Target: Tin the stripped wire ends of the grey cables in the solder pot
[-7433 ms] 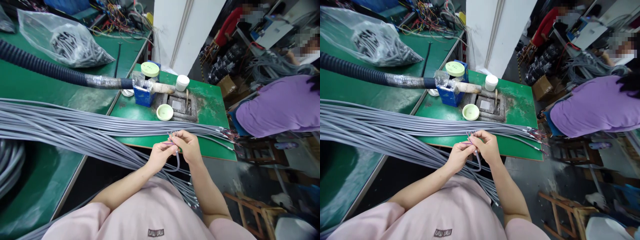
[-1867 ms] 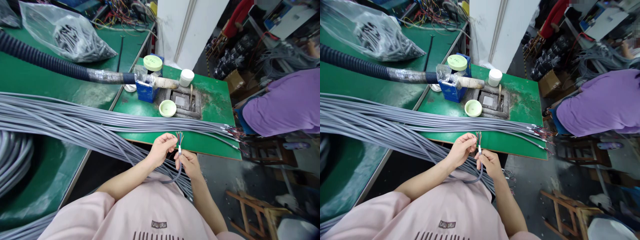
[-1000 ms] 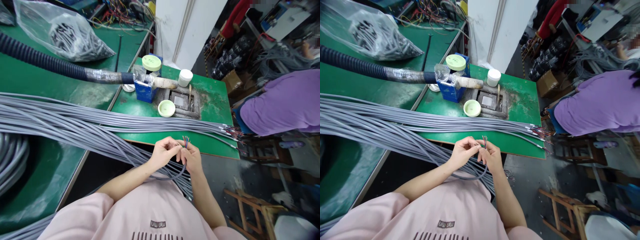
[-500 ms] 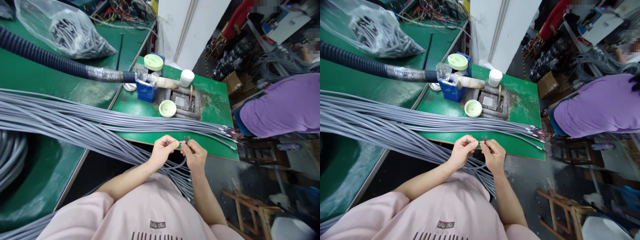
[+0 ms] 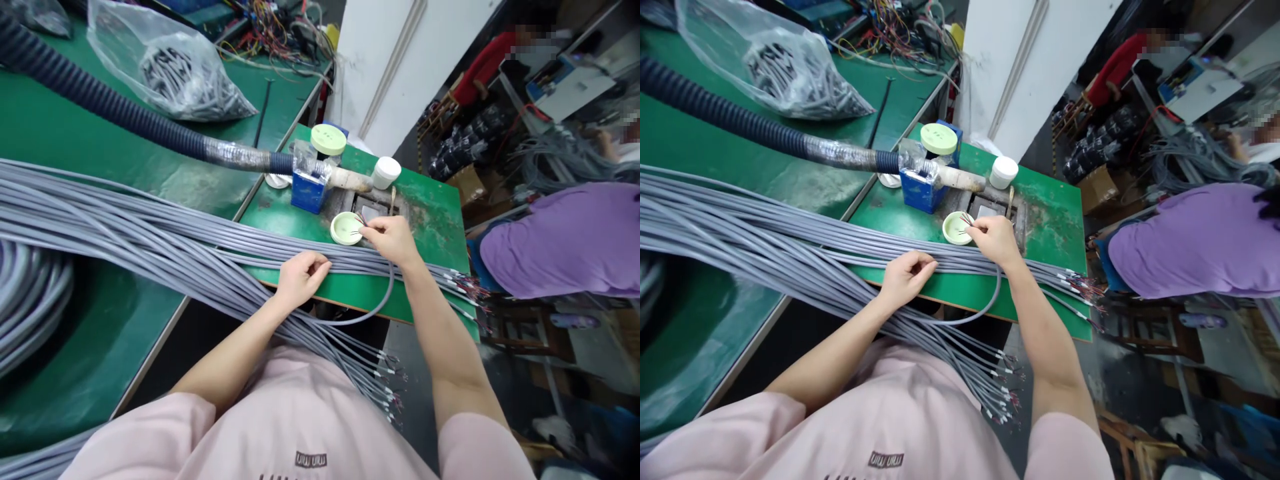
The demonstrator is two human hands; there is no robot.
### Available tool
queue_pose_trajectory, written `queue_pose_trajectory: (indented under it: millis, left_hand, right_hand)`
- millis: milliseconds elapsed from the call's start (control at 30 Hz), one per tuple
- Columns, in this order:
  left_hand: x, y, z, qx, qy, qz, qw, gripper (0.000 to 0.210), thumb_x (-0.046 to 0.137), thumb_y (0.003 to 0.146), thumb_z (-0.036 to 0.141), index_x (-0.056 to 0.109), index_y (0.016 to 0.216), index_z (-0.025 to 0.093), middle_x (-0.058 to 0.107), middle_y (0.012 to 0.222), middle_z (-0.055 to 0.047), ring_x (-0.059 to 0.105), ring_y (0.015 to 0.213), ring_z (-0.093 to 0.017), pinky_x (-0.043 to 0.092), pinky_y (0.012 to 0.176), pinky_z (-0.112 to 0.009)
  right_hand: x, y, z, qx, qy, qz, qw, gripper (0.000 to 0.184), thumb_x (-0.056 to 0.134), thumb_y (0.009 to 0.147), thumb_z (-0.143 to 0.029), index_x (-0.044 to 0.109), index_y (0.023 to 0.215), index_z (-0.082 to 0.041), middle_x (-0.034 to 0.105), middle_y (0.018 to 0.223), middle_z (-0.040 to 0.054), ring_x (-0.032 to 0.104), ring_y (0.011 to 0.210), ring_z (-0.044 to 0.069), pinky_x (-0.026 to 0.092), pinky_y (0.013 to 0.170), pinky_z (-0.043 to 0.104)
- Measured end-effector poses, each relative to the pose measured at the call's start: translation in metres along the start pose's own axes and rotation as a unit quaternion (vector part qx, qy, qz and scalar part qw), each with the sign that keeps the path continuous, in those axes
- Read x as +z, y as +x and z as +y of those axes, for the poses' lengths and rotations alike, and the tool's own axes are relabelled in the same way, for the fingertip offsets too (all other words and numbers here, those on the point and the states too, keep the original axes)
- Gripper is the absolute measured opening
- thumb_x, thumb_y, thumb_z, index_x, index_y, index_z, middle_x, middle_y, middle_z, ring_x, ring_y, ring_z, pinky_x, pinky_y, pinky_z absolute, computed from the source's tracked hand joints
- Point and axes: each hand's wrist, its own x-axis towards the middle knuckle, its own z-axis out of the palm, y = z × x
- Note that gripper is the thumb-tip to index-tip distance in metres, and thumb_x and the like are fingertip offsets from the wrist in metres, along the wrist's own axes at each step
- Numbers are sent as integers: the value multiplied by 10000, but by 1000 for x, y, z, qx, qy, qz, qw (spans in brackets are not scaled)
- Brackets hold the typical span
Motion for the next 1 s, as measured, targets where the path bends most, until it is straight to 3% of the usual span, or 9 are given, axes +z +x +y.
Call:
queue_pose_trajectory:
  millis: [267,633,800,1000]
  left_hand:
    - [0,-1,-1,25,0,-14,1000,66,648,761,278,693,747,232,590,633,-6,481,602,-149,353,658,-256]
    - [0,-1,-7,104,85,-23,991,147,551,862,292,653,805,203,609,662,-14,521,625,-141,374,638,-250]
    - [0,-1,-7,122,99,-8,988,144,551,866,281,638,794,192,601,642,2,525,611,-127,377,604,-238]
    - [-1,0,-5,101,119,-16,988,136,571,855,280,628,773,188,608,646,18,531,609,-112,382,592,-227]
  right_hand:
    - [22,35,0,12,-161,-107,981,279,563,734,-252,588,478,-143,435,493,-20,386,521,93,224,521,254]
    - [31,45,-2,20,-274,-144,951,228,557,768,-249,721,642,-153,588,591,32,421,548,119,219,528,272]
    - [16,44,-4,20,-230,-125,965,214,578,742,-243,702,599,-144,567,553,9,440,536,108,248,531,256]
    - [-21,49,21,80,-166,-9,983,239,601,717,-286,677,550,-134,557,496,6,531,548,135,338,538,238]
